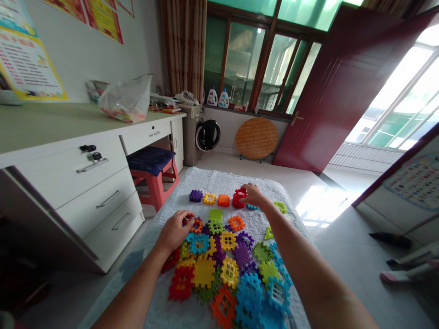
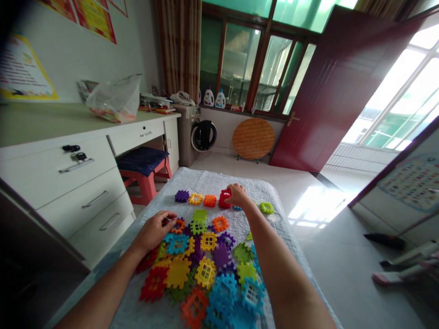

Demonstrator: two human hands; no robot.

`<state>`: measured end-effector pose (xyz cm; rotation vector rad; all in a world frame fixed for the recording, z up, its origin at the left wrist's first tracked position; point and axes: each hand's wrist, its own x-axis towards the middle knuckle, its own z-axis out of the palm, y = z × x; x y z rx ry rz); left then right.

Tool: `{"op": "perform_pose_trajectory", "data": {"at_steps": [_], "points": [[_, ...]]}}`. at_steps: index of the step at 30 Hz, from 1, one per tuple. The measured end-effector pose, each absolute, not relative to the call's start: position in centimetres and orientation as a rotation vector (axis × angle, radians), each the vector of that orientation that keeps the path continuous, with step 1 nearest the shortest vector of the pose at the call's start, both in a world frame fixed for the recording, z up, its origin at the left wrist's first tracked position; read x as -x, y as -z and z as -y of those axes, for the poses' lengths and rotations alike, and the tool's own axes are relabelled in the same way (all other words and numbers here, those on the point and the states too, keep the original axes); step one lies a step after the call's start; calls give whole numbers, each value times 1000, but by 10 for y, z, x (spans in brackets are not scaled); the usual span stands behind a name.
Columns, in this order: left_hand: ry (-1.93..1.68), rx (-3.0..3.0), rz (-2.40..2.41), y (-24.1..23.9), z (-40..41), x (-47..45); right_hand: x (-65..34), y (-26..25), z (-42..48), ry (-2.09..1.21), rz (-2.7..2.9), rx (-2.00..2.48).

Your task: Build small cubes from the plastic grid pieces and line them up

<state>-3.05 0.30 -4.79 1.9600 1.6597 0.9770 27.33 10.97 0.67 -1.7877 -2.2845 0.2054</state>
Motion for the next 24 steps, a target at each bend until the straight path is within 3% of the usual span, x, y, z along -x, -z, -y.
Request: {"op": "perform_pose_trajectory", "data": {"at_steps": [15,24], "points": [[-1049,-1972,-1646,49,-3,32,-283,-7,-66,-196,2156,1671],[-1020,-1966,-1634,47,-1,30,-221,12,-24,-343,2356,1276]]}}
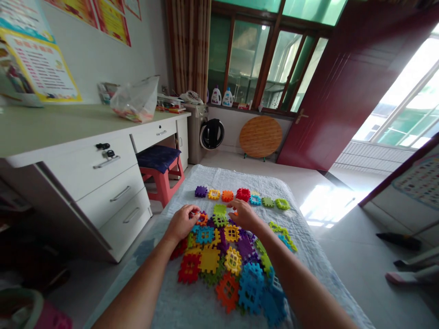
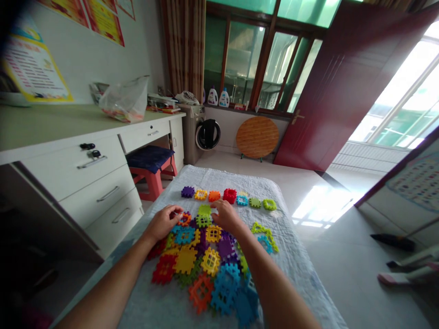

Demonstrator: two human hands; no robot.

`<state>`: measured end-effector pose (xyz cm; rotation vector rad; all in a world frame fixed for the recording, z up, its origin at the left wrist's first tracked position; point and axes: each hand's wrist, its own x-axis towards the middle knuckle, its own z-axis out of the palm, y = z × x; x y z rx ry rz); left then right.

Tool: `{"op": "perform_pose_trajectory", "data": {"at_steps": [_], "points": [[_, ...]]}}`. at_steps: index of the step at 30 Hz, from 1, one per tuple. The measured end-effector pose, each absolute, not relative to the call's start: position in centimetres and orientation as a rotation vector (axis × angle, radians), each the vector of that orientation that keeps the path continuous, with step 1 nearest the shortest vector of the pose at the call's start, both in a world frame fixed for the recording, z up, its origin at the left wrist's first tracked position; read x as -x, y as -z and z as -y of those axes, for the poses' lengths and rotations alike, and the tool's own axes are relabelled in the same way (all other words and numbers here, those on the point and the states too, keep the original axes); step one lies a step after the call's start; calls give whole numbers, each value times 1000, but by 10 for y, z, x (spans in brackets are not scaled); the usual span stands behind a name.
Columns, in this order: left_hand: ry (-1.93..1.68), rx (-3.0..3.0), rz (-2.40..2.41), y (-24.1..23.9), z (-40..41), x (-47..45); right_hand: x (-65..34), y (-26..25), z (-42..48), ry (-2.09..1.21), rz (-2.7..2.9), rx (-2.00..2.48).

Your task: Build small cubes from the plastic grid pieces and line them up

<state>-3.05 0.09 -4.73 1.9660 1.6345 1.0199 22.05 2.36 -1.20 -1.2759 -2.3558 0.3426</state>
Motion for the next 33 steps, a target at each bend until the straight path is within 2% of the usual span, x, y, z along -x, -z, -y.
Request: {"op": "perform_pose_trajectory", "data": {"at_steps": [7,14,22,30,33], "points": [[-1025,-1965,-1590,43,2,31,-184,26,-44,-326,2568,1399],[-1035,-1959,-1585,45,1,31,-188,30,-47,-333,2422,1571],[-1014,-1940,-1593,44,2,30,-212,13,-30,-384,2305,1464],[-1037,-1922,-1595,45,2,30,-250,11,-5,-69,2215,1635],[-1046,-1914,-1598,45,2,30,-261,15,3,-244,2375,1528]]}}
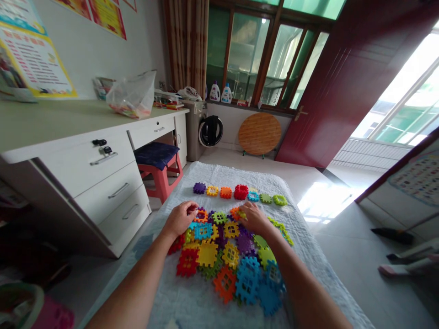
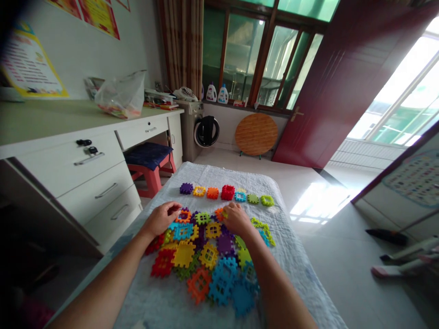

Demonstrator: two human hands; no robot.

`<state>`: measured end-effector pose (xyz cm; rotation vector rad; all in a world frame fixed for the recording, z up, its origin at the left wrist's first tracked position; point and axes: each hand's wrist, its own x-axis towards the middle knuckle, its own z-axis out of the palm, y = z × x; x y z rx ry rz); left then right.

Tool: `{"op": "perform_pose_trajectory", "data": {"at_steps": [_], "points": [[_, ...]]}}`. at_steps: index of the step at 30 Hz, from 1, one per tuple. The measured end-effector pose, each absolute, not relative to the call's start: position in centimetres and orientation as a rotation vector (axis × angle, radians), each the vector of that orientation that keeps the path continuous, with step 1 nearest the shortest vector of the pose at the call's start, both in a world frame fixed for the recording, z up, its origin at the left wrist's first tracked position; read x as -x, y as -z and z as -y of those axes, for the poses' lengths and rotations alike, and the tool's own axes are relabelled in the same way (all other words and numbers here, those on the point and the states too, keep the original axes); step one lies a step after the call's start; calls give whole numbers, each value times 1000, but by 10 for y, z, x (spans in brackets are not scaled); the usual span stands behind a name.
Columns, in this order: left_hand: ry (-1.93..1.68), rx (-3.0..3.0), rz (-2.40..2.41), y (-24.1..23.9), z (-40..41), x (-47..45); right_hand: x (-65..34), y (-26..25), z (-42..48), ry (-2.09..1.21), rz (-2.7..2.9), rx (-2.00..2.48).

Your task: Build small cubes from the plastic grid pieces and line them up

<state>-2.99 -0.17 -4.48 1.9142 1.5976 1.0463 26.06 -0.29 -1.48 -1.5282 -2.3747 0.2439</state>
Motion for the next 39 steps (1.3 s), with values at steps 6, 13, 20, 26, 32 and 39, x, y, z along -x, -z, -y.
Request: {"op": "perform_pose_trajectory", "data": {"at_steps": [6,13,20,26,32,39], "points": [[-1035,-1910,-1611,45,1,30,-287,14,2,-414,2045,1446],[-1005,-1917,-1622,47,-1,32,-287,20,2,-373,1996,1553],[-992,-1938,-1620,49,-1,33,-277,27,6,-395,2343,1529],[-987,-1951,-1614,52,-3,34,-279,29,6,-373,2264,1611],[-969,-1952,-1626,61,-8,39,-341,20,-17,-238,2079,1687],[-949,-1967,-1644,58,-8,39,-436,4,-59,-47,2048,2047]]}}
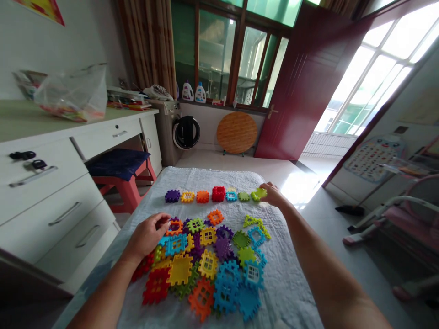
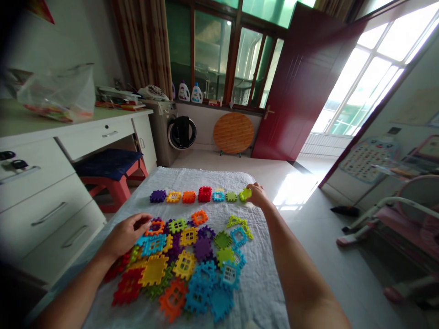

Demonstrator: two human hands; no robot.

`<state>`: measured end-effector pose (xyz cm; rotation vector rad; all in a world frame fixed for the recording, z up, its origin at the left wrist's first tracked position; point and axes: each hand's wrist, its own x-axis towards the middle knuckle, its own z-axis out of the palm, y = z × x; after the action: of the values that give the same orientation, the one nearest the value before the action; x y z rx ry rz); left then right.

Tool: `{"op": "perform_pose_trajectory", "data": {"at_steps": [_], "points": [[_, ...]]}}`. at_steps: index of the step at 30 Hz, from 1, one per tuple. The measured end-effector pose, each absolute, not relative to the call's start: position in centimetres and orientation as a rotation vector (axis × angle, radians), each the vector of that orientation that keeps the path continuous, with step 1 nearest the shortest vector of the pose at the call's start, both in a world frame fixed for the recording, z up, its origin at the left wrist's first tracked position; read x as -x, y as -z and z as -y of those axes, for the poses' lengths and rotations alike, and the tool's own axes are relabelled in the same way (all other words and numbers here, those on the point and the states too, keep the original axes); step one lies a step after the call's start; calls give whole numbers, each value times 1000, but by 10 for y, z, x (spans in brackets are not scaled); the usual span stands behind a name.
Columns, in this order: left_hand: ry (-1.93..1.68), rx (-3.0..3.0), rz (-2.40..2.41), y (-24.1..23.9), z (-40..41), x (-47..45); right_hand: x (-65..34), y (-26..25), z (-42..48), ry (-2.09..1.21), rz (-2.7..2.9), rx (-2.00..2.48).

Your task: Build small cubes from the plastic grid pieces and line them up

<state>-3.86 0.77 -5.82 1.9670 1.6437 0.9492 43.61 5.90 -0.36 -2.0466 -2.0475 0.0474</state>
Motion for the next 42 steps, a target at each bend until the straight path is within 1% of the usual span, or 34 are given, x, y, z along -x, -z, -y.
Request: {"op": "perform_pose_trajectory", "data": {"at_steps": [4,13,19,23,30,33,35,38,42], "points": [[-985,-1978,-1651,53,-6,37,-447,5,-73,-80,2092,2089],[-929,-1940,-1659,59,-8,40,-440,20,-86,-109,2131,2118],[-948,-1963,-1658,61,-10,40,-431,8,-72,-44,2063,2096],[-978,-2005,-1664,57,-7,37,-392,-3,-57,-20,2053,1890],[-954,-1953,-1669,45,1,31,-271,-7,-23,-470,2478,1271],[-962,-1968,-1662,44,1,32,-230,-2,-20,-443,2659,1089],[-979,-2000,-1663,46,-1,34,-211,2,-23,-425,2739,1030],[-994,-2037,-1671,50,-5,38,-196,7,-25,-422,2809,1060],[-984,-2061,-1674,51,-6,40,-201,1,-21,-385,2748,1061]]}}
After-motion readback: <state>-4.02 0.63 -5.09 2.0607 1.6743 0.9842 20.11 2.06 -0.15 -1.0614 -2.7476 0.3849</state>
